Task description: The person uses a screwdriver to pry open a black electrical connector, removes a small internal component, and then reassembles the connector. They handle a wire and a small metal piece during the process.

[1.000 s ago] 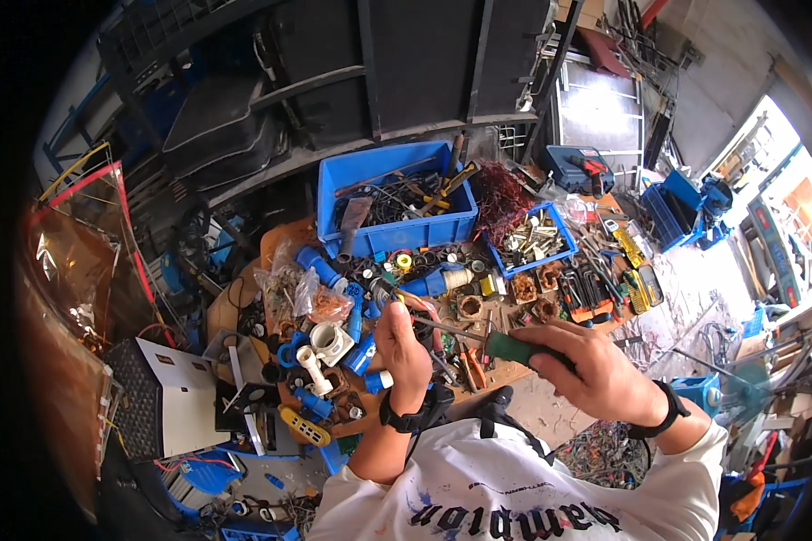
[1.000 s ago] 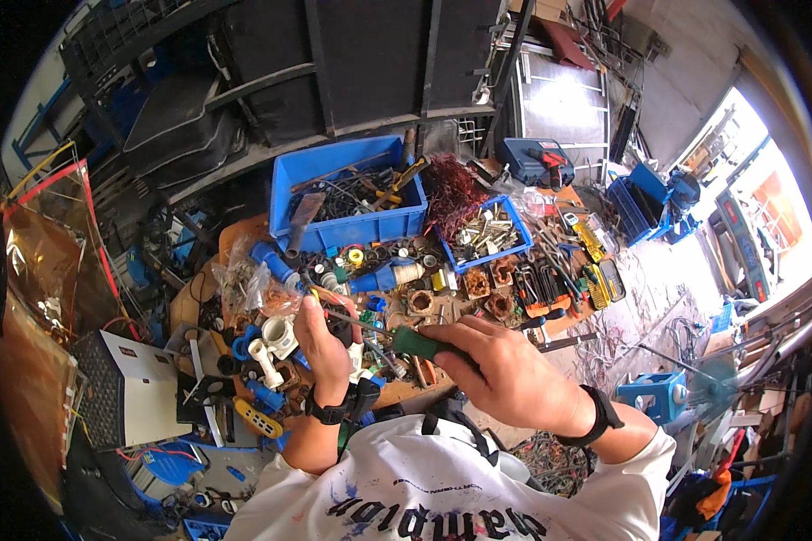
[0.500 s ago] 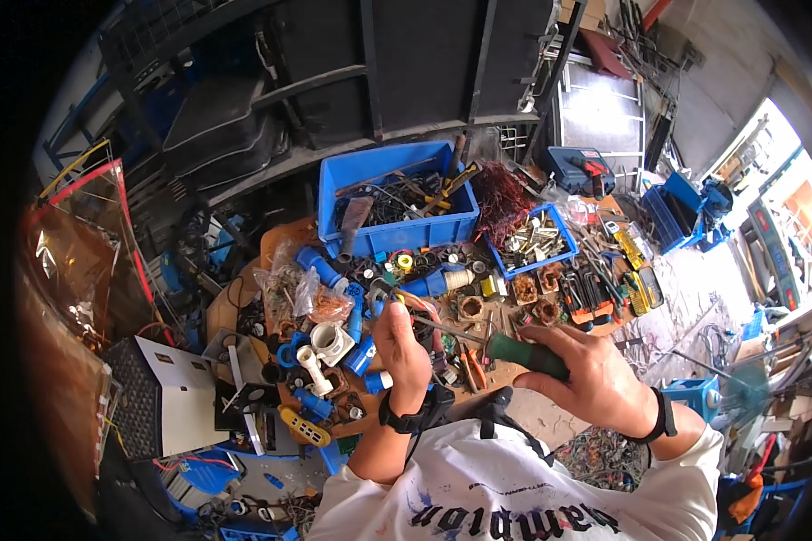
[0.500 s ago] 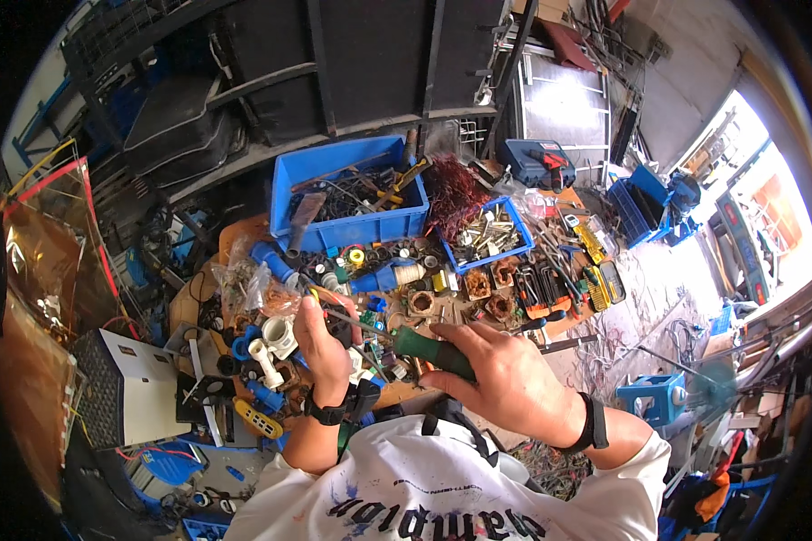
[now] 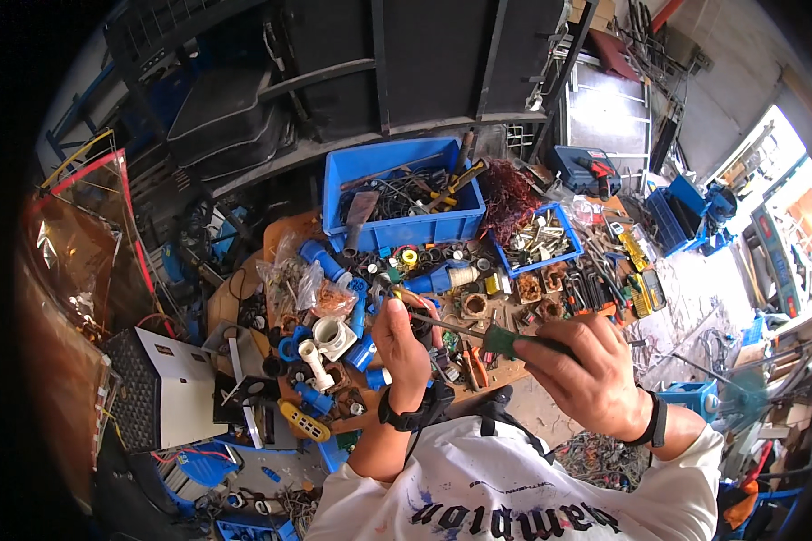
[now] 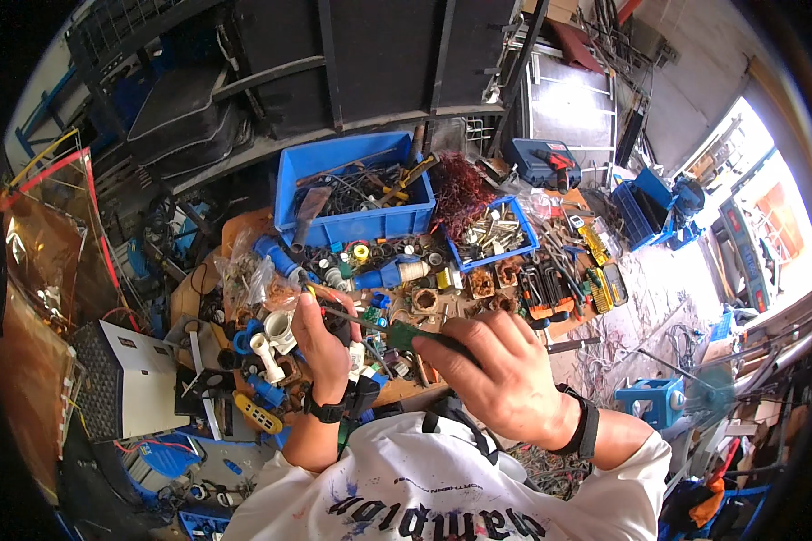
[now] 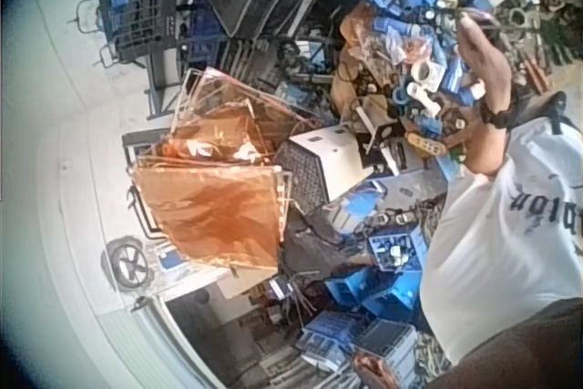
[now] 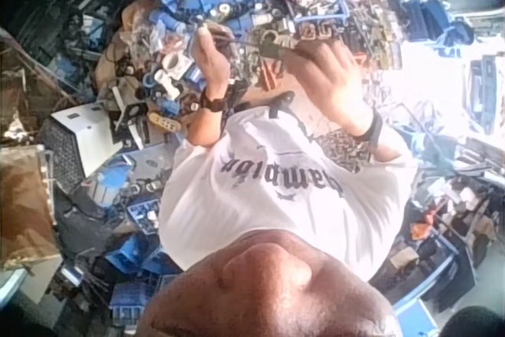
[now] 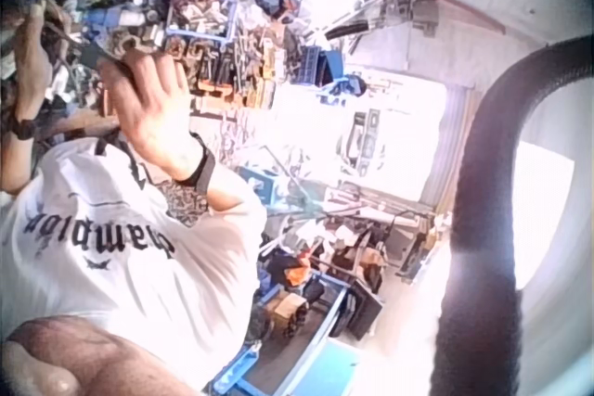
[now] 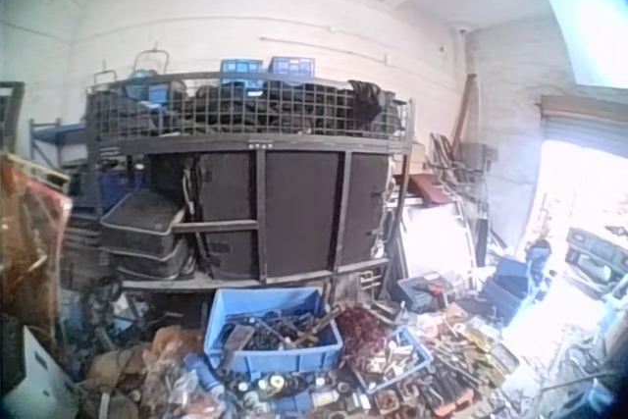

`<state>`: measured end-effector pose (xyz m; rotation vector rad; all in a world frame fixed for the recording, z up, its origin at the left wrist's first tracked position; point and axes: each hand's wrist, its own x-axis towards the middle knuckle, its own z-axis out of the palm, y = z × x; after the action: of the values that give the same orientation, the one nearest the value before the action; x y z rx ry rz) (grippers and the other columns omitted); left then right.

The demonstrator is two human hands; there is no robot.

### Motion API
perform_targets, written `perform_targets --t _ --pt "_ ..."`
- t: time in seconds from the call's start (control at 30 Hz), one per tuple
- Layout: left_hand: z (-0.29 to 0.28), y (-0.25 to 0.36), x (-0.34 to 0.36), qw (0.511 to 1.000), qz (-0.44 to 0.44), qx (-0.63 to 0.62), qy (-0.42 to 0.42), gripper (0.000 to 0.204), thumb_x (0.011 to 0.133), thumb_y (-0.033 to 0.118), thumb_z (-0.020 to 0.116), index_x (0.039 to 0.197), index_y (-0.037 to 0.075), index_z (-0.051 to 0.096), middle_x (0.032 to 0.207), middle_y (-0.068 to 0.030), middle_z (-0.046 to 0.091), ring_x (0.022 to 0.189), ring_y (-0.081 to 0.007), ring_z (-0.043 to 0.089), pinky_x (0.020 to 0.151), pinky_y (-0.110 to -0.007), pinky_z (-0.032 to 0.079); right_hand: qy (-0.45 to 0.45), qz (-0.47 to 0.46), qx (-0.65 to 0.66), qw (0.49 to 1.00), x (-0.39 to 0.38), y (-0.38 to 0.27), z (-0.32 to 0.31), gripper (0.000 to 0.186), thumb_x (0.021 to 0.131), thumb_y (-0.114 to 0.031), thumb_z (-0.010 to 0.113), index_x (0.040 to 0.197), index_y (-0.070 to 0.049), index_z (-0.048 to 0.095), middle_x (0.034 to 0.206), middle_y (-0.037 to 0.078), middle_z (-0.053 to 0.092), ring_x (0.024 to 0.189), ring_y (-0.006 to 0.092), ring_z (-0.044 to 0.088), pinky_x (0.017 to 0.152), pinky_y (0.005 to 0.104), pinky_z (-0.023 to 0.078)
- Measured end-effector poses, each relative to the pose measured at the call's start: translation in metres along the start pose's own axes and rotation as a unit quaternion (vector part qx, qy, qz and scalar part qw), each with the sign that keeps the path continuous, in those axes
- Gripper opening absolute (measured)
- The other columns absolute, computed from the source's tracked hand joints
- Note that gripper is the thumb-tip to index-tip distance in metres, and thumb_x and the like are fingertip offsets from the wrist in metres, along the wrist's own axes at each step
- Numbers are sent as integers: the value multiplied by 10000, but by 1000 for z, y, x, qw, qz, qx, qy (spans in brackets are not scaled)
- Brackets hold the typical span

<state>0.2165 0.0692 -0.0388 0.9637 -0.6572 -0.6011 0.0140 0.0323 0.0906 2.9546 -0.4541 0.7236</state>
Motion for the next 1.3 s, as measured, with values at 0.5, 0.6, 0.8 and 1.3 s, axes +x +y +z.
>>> perform_targets --t 0.5,0.6,0.8,1.3 --pt "2 2 -1 1000 11 -12 -4 454 1013 429 307 884 46 516 660 -99 560 418 -137 469 380 -248 381 -43 76 44 995 10 -8 -15 350 792 -160 694 1114 -48 615 938 91 595 735 262 585 580 353 489" --pt "3 3 -3 1000 5 -19 -1 461 1011 434 302 884 46 515 660 -101 559 419 -139 465 380 -250 378 -17 15 -32 999 10 -8 -18 394 762 -150 709 1133 -62 608 960 69 579 749 241 566 585 321 487" --pt "2 5 -4 1000 2 -14 -2 488 1011 443 289 880 34 522 657 -105 558 434 -141 471 393 -247 382 -112 215 152 958 8 -17 -21 561 773 -254 753 1236 -45 512 936 85 585 721 271 621 548 355 508" --pt "2 14 -8 999 26 -45 -9 458 1025 398 308 884 24 531 681 -101 578 436 -128 500 408 -237 393 15 67 27 997 -2 -10 -12 390 768 -231 730 1079 -52 577 855 94 534 693 232 599 498 343 476"
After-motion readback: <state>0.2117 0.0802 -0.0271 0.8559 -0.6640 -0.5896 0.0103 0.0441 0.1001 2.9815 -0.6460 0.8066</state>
